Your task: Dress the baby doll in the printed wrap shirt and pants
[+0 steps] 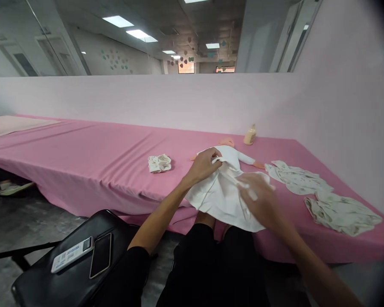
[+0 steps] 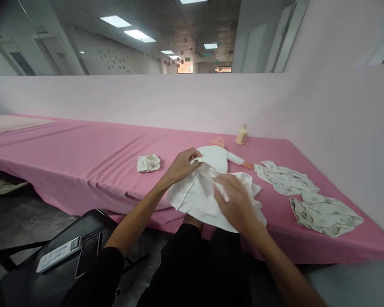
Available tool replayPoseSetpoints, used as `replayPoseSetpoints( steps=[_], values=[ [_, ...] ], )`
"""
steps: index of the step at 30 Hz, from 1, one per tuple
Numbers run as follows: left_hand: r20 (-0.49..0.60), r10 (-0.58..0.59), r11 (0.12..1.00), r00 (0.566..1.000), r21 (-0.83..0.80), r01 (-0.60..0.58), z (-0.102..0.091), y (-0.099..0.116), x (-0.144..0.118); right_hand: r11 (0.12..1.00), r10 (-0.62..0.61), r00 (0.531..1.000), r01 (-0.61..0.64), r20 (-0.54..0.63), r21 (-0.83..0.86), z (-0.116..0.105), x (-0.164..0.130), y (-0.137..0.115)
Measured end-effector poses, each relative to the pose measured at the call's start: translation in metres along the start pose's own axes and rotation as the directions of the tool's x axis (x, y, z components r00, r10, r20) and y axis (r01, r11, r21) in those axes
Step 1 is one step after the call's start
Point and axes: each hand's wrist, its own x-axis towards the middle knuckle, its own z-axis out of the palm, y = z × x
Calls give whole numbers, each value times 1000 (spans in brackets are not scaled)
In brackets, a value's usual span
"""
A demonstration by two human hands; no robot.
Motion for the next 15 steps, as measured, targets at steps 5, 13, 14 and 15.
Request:
replayPoseSetpoints(
  steps=[5, 13, 14, 15],
  values=[
    [-34, 251, 867, 967, 453, -209, 17, 40, -28, 793, 306, 945, -319, 113, 520, 28, 8, -36],
    [-320, 475, 696, 820, 707, -127, 38, 60, -45, 531, 367, 906, -392, 213, 752, 31, 35, -13],
    [-342, 477, 697, 809, 709, -111, 40, 59, -45, 519, 391, 899, -394, 199, 759, 30, 37, -15],
    [-351, 474, 701, 807, 705, -105, 41, 59, -45, 522, 410, 893, -397, 186, 755, 28, 38, -16]
  ],
)
